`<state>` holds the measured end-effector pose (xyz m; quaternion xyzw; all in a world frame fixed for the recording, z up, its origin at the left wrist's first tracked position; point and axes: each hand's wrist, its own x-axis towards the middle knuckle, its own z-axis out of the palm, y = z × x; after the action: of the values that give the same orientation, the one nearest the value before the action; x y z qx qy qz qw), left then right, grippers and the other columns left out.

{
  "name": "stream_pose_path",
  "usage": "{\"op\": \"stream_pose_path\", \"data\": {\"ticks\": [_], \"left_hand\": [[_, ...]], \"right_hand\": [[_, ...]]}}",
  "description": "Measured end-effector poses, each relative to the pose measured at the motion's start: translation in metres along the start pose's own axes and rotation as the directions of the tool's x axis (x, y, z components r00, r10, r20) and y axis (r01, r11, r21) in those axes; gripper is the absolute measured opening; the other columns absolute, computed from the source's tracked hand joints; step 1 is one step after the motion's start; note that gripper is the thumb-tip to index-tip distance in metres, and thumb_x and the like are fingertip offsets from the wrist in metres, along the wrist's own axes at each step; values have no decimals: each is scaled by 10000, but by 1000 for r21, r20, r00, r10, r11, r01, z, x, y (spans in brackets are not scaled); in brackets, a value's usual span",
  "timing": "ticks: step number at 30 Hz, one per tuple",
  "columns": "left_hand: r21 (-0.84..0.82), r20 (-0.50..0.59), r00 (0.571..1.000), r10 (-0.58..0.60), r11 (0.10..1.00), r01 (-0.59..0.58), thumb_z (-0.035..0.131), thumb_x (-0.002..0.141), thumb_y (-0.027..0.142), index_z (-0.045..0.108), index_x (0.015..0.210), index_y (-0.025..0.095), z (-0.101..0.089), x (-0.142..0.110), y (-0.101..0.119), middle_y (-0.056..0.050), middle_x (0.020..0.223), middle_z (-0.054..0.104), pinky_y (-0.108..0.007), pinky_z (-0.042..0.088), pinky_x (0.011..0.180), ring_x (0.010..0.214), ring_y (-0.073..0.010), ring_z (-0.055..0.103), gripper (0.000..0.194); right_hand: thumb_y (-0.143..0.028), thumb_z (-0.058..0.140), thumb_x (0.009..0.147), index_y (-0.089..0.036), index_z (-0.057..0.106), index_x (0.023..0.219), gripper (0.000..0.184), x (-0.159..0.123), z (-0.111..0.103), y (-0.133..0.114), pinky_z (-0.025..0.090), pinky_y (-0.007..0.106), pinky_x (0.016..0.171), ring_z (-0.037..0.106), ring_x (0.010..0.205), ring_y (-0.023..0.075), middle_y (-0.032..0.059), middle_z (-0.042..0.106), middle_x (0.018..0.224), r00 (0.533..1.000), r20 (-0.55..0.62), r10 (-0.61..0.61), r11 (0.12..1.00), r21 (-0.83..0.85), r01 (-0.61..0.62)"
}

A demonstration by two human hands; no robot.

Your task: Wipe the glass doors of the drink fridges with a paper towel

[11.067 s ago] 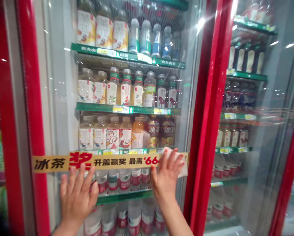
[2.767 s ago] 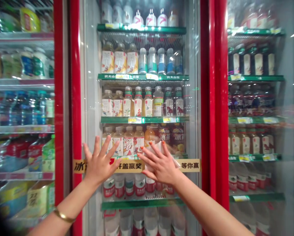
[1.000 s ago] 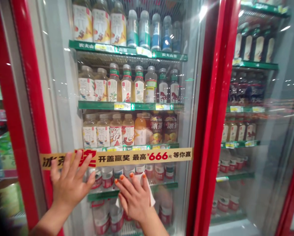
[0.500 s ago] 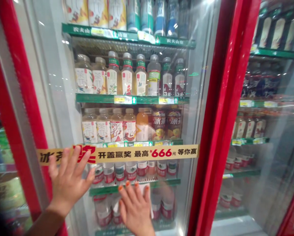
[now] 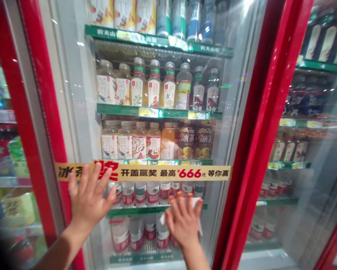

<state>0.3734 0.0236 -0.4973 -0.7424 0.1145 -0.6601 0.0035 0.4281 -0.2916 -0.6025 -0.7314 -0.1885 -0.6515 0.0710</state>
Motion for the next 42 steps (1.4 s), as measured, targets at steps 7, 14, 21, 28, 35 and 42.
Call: {"op": "stream_pose_path", "data": {"ticks": [7, 14, 21, 28, 35, 42], "left_hand": [[-10, -11, 999, -31, 999, 31, 661, 1006, 402, 269, 1743, 377, 2, -4, 4, 44, 1835, 207, -533, 13, 1443, 1742, -230, 129, 836], [-10, -4, 999, -37, 999, 37, 660, 1004, 411, 276, 1742, 373, 0, -4, 5, 40, 1831, 220, -530, 18, 1444, 1742, -224, 128, 832], [18, -15, 998, -54, 998, 54, 638, 1008, 420, 277, 1739, 391, 3, -6, 4, 40, 1822, 245, -536, 44, 1445, 1734, -231, 164, 816], [-3, -25, 999, -49, 999, 49, 628, 1024, 444, 296, 1735, 375, 1, -5, 5, 24, 1812, 272, -524, 41, 1445, 1735, -219, 158, 788], [-4, -31, 997, -64, 998, 64, 624, 1029, 436, 291, 1736, 380, 1, -6, 5, 31, 1812, 261, -517, 34, 1447, 1736, -212, 150, 783], [-13, -30, 999, -44, 999, 44, 631, 1033, 422, 310, 1731, 359, 1, -6, 4, 18, 1811, 268, -525, 35, 1444, 1737, -212, 147, 771]], "right_hand": [[-363, 469, 1077, -262, 59, 1784, 823, 58, 4, 9, 136, 921, 1269, -4, 1725, 422, 129, 137, 1853, 950, -23, 313, 949, -28, -313], [-368, 548, 1040, -358, 160, 1778, 834, 44, -8, 7, 37, 767, 1371, 28, 1732, 334, -16, 139, 1847, 999, 34, 3, 1000, 3, -3], [-397, 515, 1069, -252, 67, 1786, 858, 105, 3, -17, 100, 858, 1317, 20, 1727, 414, 118, 144, 1851, 980, 7, 199, 980, -10, -199], [-433, 528, 1077, -366, 202, 1768, 767, 89, -7, -16, 12, 745, 1380, 48, 1744, 307, -20, 210, 1841, 989, 52, -140, 990, 3, 140], [-438, 427, 1112, -309, -48, 1778, 828, 126, -2, -8, 114, 916, 1267, -35, 1727, 450, 114, 6, 1873, 939, 20, 343, 939, -10, -343], [-496, 479, 1098, -369, 77, 1781, 803, 109, -2, -19, 81, 823, 1332, -6, 1741, 394, 61, 89, 1880, 994, 94, 63, 998, -32, -60]]}}
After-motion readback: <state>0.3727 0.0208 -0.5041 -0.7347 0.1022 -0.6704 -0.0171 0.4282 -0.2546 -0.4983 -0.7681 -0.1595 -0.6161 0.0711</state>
